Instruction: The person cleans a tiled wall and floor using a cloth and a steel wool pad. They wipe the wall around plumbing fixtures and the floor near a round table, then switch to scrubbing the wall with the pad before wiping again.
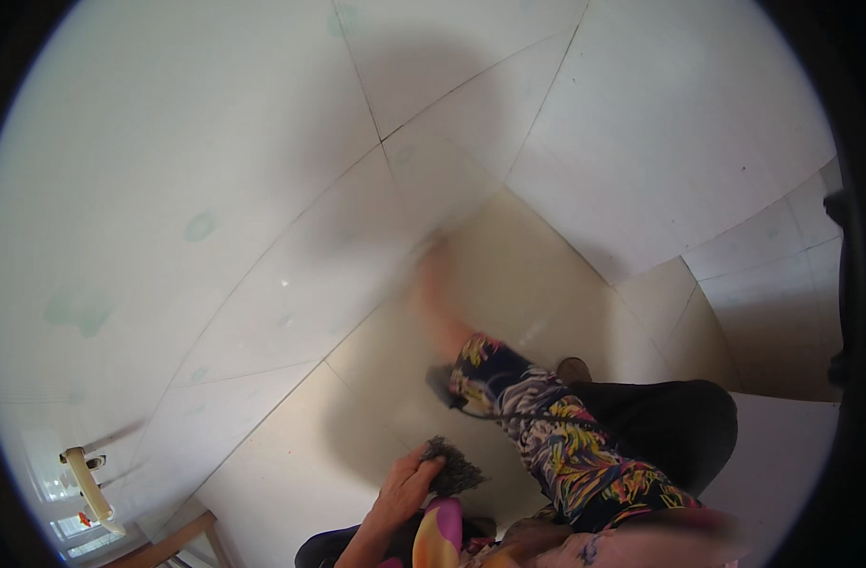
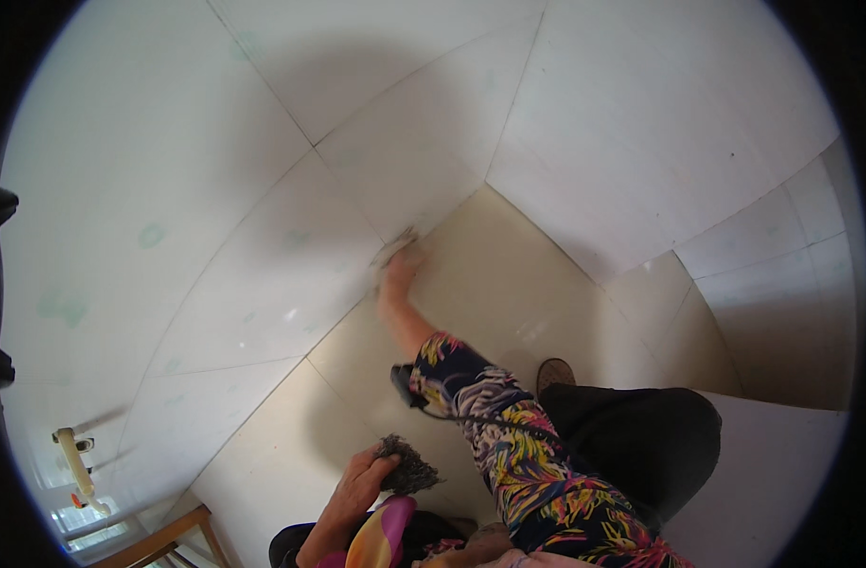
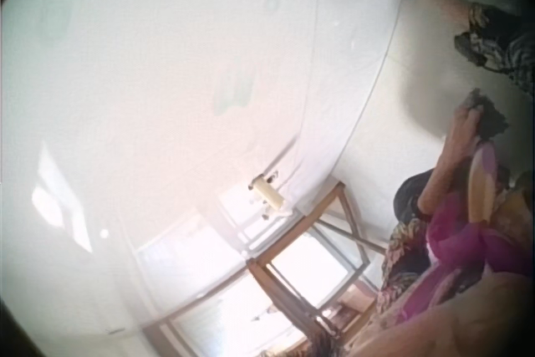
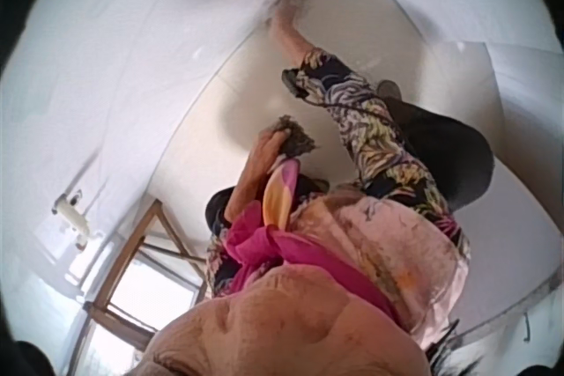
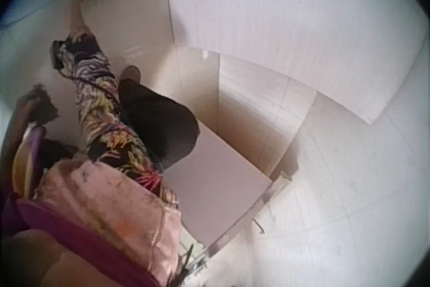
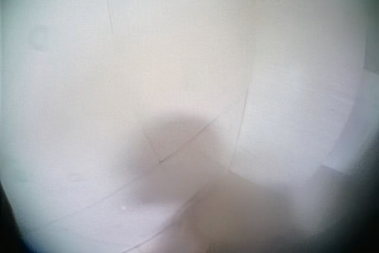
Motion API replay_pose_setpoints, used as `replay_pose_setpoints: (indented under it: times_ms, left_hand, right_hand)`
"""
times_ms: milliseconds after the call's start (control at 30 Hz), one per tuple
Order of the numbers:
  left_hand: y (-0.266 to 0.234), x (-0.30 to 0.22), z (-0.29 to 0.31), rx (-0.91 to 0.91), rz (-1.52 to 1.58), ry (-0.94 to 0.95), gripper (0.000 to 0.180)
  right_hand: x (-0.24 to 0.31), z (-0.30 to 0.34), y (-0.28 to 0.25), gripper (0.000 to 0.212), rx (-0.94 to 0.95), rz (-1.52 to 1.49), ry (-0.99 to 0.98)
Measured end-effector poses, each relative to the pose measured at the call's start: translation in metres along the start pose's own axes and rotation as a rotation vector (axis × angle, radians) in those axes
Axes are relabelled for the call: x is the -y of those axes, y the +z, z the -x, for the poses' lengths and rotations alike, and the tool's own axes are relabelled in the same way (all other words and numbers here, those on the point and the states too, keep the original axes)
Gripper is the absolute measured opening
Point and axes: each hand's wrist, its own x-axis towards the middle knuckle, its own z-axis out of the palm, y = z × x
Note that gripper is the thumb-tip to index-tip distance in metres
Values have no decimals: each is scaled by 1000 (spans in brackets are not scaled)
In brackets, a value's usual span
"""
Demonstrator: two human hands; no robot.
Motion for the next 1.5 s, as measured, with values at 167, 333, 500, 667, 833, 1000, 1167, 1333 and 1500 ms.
replay_pose_setpoints:
  times_ms: [167,333,500,667,833,1000,1167,1333,1500]
  left_hand:
    - [5,-10,-8,44,24,22,31]
    - [-10,9,16,58,21,-74,32]
    - [-19,31,33,56,-50,-74,34]
    - [-9,28,29,23,42,-67,34]
    - [-9,7,23,20,-45,76,34]
    - [-18,7,30,31,-95,6,33]
    - [-37,23,39,12,-77,14,31]
    - [-48,26,34,-10,-105,53,30]
    - [-41,30,29,9,-10,-25,28]
  right_hand:
    - [-54,-28,-26,55,245,24,251]
    - [-11,-79,-41,38,234,59,41]
    - [101,-128,-57,39,47,18,286]
    - [61,-93,-51,59,238,23,142]
    - [33,-4,-35,40,260,32,306]
    - [81,-7,-10,46,277,60,356]
    - [151,-38,31,39,265,-18,-16]
    - [203,48,69,46,516,-28,-595]
    - [227,86,83,56,522,54,-1164]
